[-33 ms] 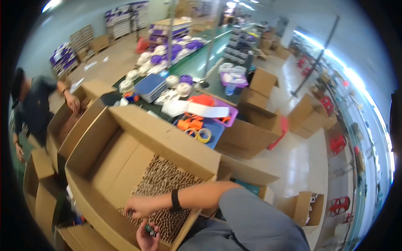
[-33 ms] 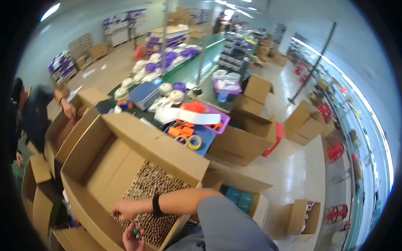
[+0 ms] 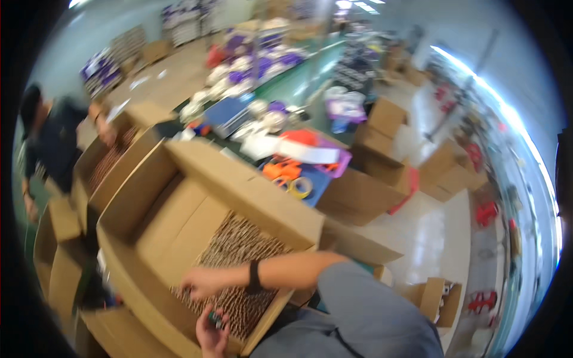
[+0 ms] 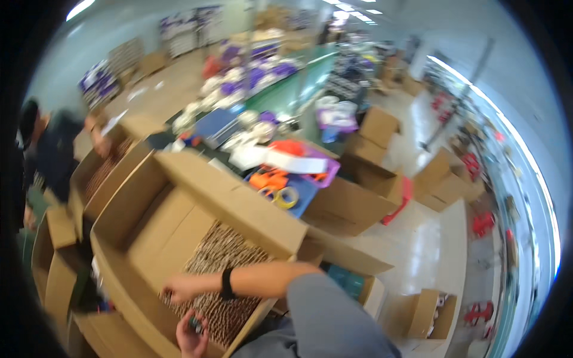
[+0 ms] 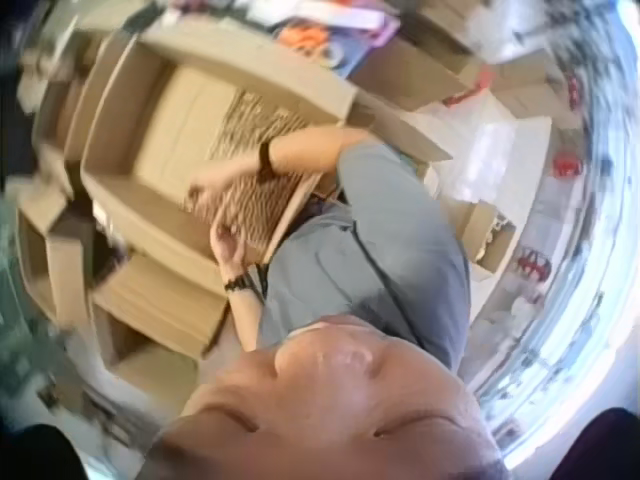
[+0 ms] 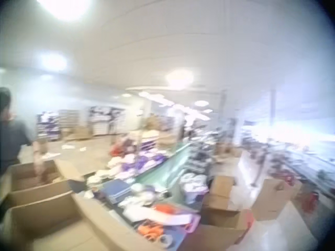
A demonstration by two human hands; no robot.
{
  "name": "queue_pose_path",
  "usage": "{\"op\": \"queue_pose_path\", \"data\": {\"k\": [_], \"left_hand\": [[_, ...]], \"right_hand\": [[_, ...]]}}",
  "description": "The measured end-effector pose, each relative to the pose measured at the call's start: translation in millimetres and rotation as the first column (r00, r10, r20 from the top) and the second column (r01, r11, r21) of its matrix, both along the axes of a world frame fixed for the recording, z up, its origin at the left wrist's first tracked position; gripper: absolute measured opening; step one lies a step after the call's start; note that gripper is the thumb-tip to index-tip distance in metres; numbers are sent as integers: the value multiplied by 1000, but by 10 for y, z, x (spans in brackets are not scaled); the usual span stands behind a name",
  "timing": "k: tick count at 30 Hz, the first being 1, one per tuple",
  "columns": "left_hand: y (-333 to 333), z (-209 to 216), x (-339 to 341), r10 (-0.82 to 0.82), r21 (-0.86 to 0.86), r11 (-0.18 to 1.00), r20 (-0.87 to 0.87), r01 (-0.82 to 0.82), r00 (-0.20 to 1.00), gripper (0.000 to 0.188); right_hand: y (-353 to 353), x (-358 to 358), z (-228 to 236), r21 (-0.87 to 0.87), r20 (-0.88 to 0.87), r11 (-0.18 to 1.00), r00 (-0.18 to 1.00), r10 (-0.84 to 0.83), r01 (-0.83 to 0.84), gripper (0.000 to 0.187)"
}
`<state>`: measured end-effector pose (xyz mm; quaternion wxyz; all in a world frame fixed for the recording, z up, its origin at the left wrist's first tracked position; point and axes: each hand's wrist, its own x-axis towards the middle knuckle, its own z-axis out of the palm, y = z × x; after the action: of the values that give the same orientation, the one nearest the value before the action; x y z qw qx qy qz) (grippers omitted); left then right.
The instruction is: The person sorts small green plastic rings and metallic fasteners by hand. They pick items from a large cardboard box filled with green rings, inspect them, and place them into a smaller box containing metallic fasteners. The person repeats this process, occasionally holding a handful of items before transferring them.
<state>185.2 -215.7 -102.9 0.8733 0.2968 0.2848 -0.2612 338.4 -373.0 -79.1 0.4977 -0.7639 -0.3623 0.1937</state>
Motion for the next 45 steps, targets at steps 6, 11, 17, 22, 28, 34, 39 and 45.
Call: {"op": "queue_pose_path", "data": {"k": [6,11,17,22,28,34,39,45], "left_hand": [[121,103,54,39,27,999,41,-40,998,35],[192,23,-68,112,-25,994,74,-111,991,42],[180,-5,-67,124,-6,992,88,-124,988,46],[197,-26,-52,148,-9,989,107,-148,983,48],[216,-118,-60,253,-111,965,154,-238,955,59],[208,-63,-23,317,-136,946,178,-295,932,64],[177,-48,-18,245,67,964,166,-259,955,59],[121,-161,-35,247,211,940,128,-269,961,66]], "right_hand": [[230,740,108,-212,12,977,1000,-11,14,38],[937,1101,-291,-341,172,940,983,67,-5,33],[1462,1163,-1366,-545,251,831,924,287,-111,23],[1612,1132,-1705,-621,173,768,928,331,-158,30],[1505,1146,-1384,-426,201,893,946,253,-148,37],[871,453,111,-159,-8,882,894,448,-443,29],[590,-23,127,-250,106,857,867,487,-451,31],[508,-19,37,-358,-80,797,866,493,-486,32]]}}
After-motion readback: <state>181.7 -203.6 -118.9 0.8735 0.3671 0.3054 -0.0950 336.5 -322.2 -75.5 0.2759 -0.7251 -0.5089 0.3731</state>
